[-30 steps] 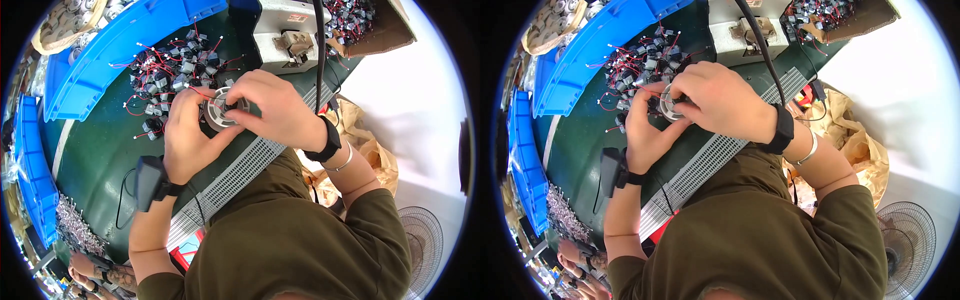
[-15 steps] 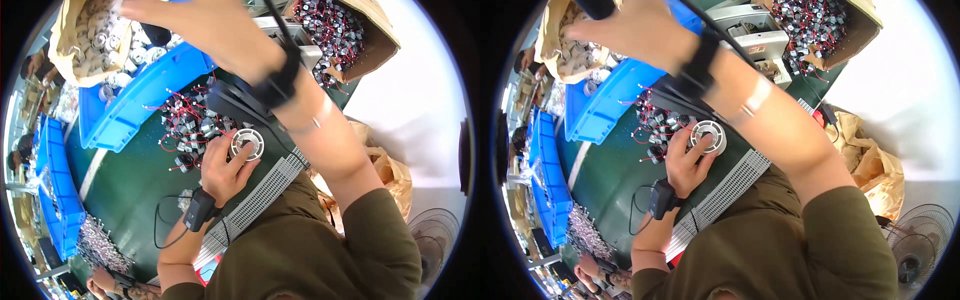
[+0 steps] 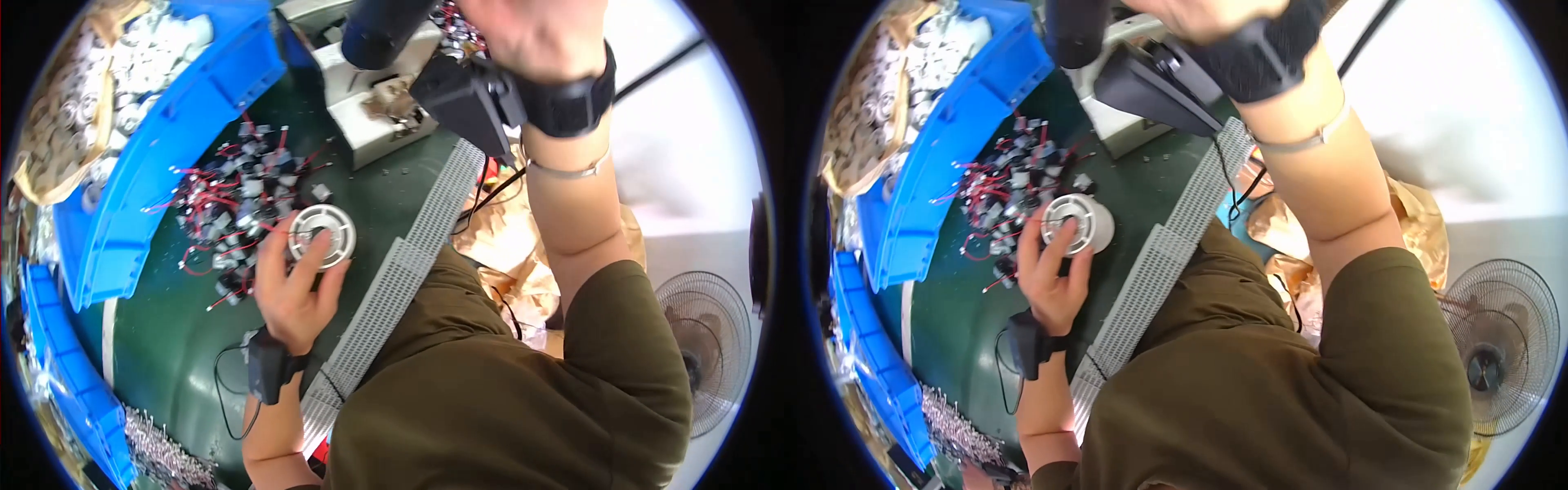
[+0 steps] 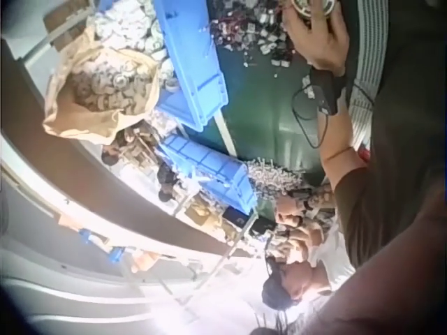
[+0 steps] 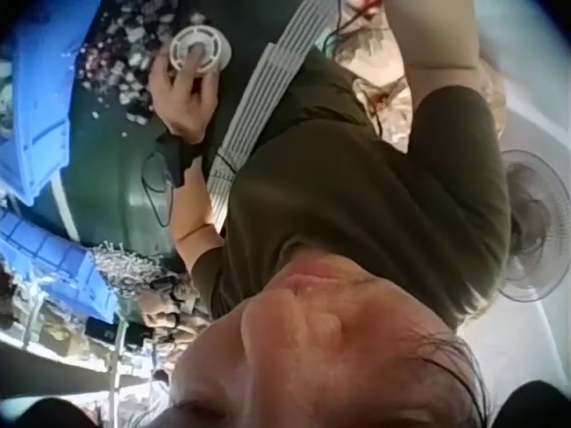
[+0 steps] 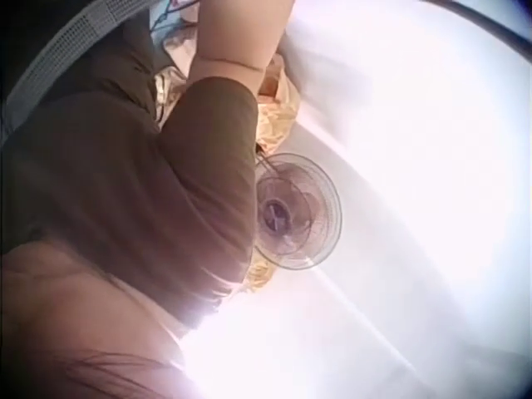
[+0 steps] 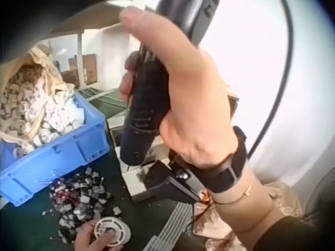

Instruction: Assembling small electronic components using an electric screwdriver at a manufacturing workbench.

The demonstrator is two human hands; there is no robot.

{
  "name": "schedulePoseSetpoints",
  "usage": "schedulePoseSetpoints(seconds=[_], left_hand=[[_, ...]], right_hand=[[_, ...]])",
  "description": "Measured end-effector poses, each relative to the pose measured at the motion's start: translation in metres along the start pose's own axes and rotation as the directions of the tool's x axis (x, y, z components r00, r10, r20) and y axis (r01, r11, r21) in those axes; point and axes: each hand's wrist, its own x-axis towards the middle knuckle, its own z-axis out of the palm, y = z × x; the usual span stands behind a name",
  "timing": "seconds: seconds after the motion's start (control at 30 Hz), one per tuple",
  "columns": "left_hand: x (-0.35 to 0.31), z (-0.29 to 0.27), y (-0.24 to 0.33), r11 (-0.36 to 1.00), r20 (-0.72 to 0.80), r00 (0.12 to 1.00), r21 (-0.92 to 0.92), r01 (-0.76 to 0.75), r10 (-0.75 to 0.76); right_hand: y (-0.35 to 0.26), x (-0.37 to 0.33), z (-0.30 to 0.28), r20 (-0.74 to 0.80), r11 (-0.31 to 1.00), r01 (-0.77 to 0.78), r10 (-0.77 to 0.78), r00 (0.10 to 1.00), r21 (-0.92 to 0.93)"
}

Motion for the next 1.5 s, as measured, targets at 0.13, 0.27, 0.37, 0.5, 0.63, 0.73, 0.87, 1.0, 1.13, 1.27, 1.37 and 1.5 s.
schedulePoseSetpoints(seconds=[0.13,0.27,0.37,0.5,0.63,0.73,0.87,1.0,1.13,1.27,1.37,1.5], left_hand=[[-0.009,0.001,-0.004,0.998,0.037,0.998,-0.028,0.058,-0.057],[-0.013,0.001,-0.004,0.998,0.046,0.997,0.0,0.064,-0.064],[-0.012,0.0,-0.004,0.998,0.06,0.997,0.001,0.055,-0.055],[-0.012,-0.001,-0.004,0.999,0.065,0.997,0.013,0.045,-0.045],[-0.012,-0.002,-0.004,0.999,0.063,0.997,0.03,0.043,-0.045],[-0.011,-0.001,-0.004,0.999,0.059,0.997,0.025,0.048,-0.049],[-0.01,-0.002,-0.004,0.999,0.062,0.997,0.028,0.042,-0.043],[-0.01,-0.001,-0.003,0.999,0.052,0.998,0.024,0.034,-0.036],[-0.01,-0.001,-0.003,0.999,0.051,0.998,0.02,0.046,-0.047],[-0.01,-0.001,-0.002,0.999,0.05,0.998,0.019,0.048,-0.049],[-0.009,-0.001,-0.003,0.999,0.049,0.998,0.017,0.041,-0.041],[-0.009,-0.001,-0.003,0.999,0.046,0.998,0.018,0.038,-0.038]], right_hand=[[-0.004,-0.026,-0.032,0.074,0.98,0.002,0.013,0.997,-0.201],[0.01,-0.035,-0.04,-0.011,0.995,-0.081,0.08,0.997,-0.058],[0.014,-0.04,-0.045,-0.032,0.988,-0.147,0.145,0.989,-0.056],[0.02,-0.043,-0.049,-0.004,0.987,-0.133,0.133,0.991,-0.085],[0.025,-0.045,-0.05,-0.056,0.984,-0.173,0.17,0.984,-0.049],[0.024,-0.047,-0.047,-0.075,0.981,-0.186,0.181,0.981,-0.053],[0.017,-0.052,-0.042,-0.09,0.976,-0.153,0.14,0.986,-0.153],[0.015,-0.05,-0.041,-0.113,0.978,-0.186,0.174,0.978,-0.099],[0.018,-0.049,-0.039,-0.107,0.943,-0.244,0.273,0.956,0.227],[0.018,-0.053,-0.041,-0.1,0.985,-0.144,0.134,0.986,-0.095],[0.019,-0.052,-0.04,-0.09,0.984,-0.144,0.135,0.987,-0.101],[0.023,-0.05,-0.042,-0.051,0.988,-0.11,0.105,0.993,-0.111]])
